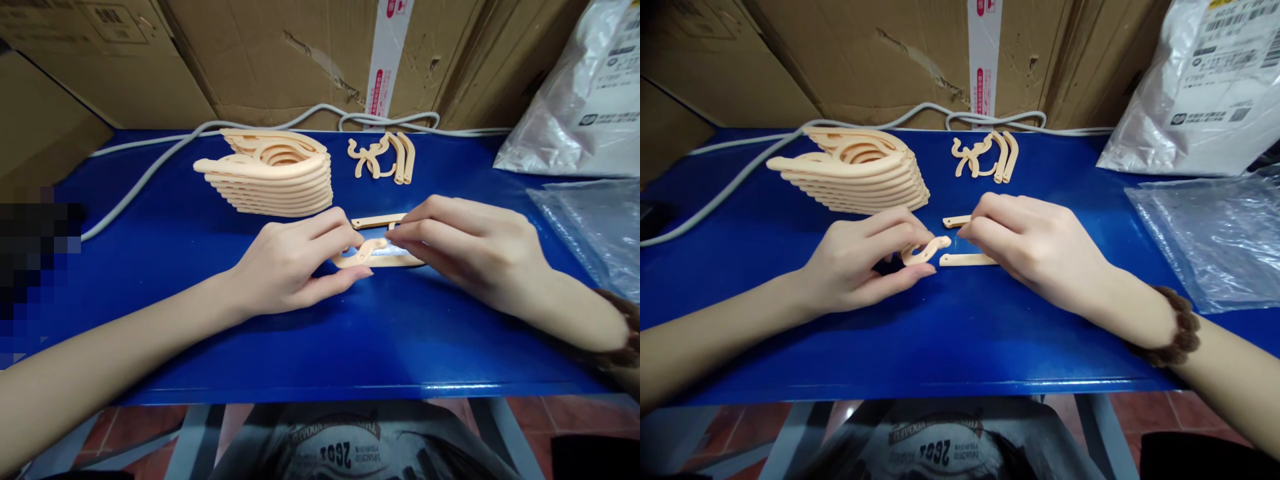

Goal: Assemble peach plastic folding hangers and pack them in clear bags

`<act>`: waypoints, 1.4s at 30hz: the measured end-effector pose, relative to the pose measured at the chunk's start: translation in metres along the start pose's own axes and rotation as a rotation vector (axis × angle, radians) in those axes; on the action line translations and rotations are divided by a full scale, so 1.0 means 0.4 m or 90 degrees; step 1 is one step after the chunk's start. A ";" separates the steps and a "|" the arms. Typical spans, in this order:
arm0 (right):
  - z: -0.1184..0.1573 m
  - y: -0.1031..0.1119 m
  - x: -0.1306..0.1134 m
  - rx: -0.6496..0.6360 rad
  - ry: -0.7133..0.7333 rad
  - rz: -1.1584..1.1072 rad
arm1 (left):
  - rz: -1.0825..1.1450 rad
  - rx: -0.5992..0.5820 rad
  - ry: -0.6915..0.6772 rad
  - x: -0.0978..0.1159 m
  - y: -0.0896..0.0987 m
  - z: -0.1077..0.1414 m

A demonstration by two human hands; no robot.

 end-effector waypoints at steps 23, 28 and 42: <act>-0.009 -0.041 -0.001 -0.110 0.086 -0.074 | -0.029 0.021 0.091 0.001 0.005 -0.008; -0.011 -0.036 -0.010 -0.113 0.050 -0.055 | -0.008 0.027 0.121 0.003 0.005 -0.008; 0.003 -0.049 -0.010 -0.092 0.100 0.129 | -0.012 0.027 0.118 0.005 0.003 -0.011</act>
Point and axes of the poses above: each hand's wrist, its own z-axis away from the middle knuckle, its own y-axis out of the back of the hand, x = y × z, the point moved 1 cm from there along -z, towards the middle knuckle, and after that the axes turned 15 degrees about z, right-handed, at the moved point
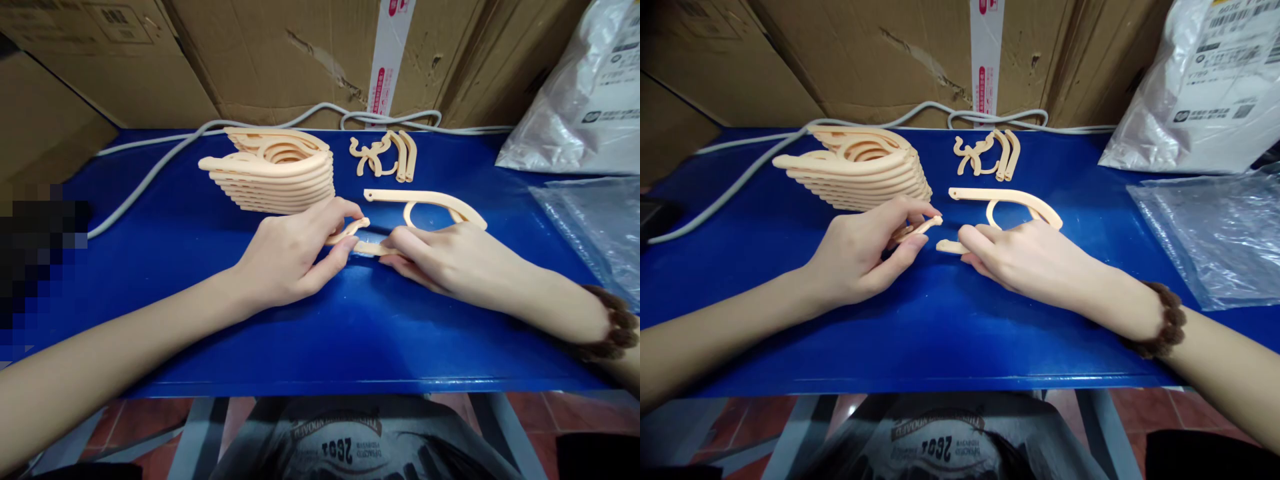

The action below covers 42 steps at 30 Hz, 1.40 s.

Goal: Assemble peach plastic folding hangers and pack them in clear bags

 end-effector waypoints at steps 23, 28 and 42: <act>0.006 0.007 0.007 0.046 -0.037 -0.076 | -0.019 -0.084 0.024 -0.006 -0.008 0.006; 0.005 0.006 0.005 0.066 -0.039 -0.059 | -0.025 -0.092 0.016 -0.008 -0.004 0.006; 0.004 0.013 -0.005 0.104 -0.023 0.010 | -0.092 -0.153 -0.081 -0.011 -0.002 0.001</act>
Point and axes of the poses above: each hand's wrist, its own z-axis away from the middle knuckle, its own y-axis out of the back of the hand, x = y × z, the point moved 1 cm from there along -z, towards the middle knuckle, and after that the axes turned 15 degrees about z, right-handed, at the moved point
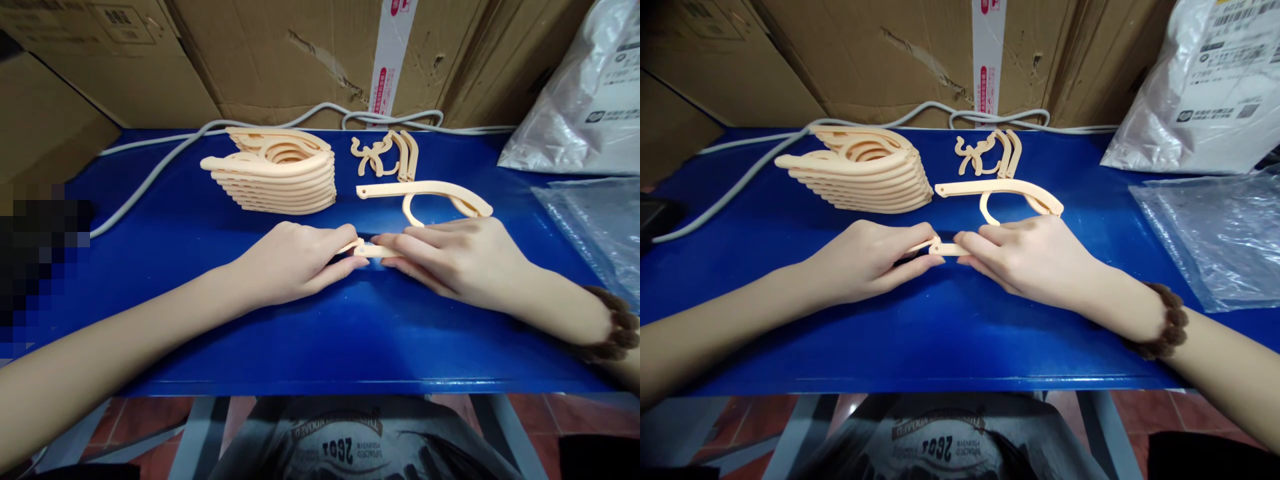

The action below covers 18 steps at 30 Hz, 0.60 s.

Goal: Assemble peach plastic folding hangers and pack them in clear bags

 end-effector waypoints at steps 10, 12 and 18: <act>0.000 0.000 0.000 -0.011 -0.010 -0.051 | -0.210 0.017 -0.088 0.011 0.008 -0.001; -0.001 -0.002 0.000 -0.023 -0.012 -0.070 | -0.229 0.015 -0.095 0.011 0.007 0.000; 0.002 -0.009 0.006 -0.081 -0.034 -0.120 | -0.267 0.030 -0.125 0.009 0.003 -0.001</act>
Point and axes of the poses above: each hand's wrist, its own z-axis away from the middle knuckle, its own y-axis out of the back of the hand, x = y × z, the point moved 1 cm from there along -z, towards the middle knuckle, and after that the axes turned 15 degrees about z, right-handed, at the moved point
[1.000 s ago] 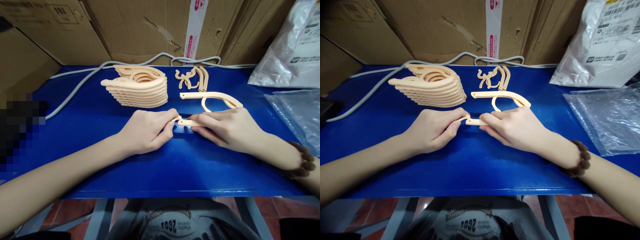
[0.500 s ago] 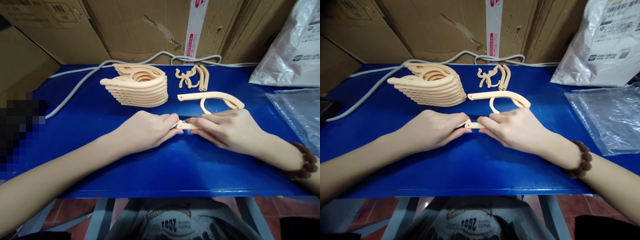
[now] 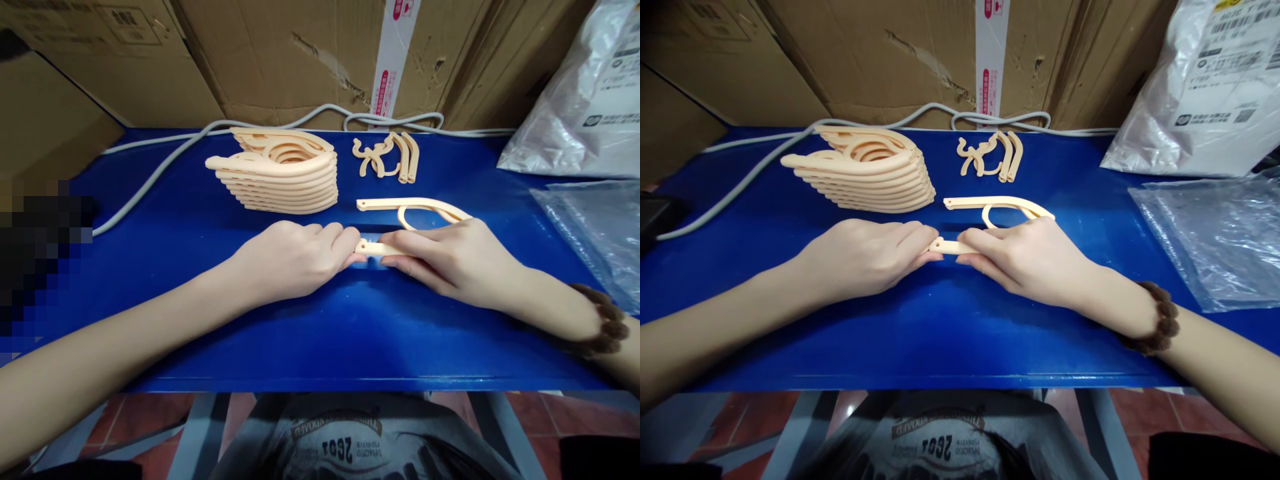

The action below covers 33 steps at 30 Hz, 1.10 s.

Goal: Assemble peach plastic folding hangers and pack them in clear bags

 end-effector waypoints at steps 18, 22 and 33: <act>-0.014 0.018 0.011 -0.071 -0.020 -0.218 | -0.119 0.014 -0.016 0.022 0.046 -0.011; -0.010 0.012 0.011 -0.052 -0.007 -0.173 | -0.065 0.035 0.004 0.016 0.033 -0.006; 0.001 -0.014 0.011 -0.027 0.031 -0.021 | 0.267 -0.066 0.150 -0.014 -0.005 0.002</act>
Point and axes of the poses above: each hand's wrist, its own z-axis away from the middle knuckle, its own y-axis out of the back of the hand, x = y × z, the point moved 1 cm from there along -z, towards the middle knuckle, and after that the axes turned 15 degrees about z, right-handed, at the moved point
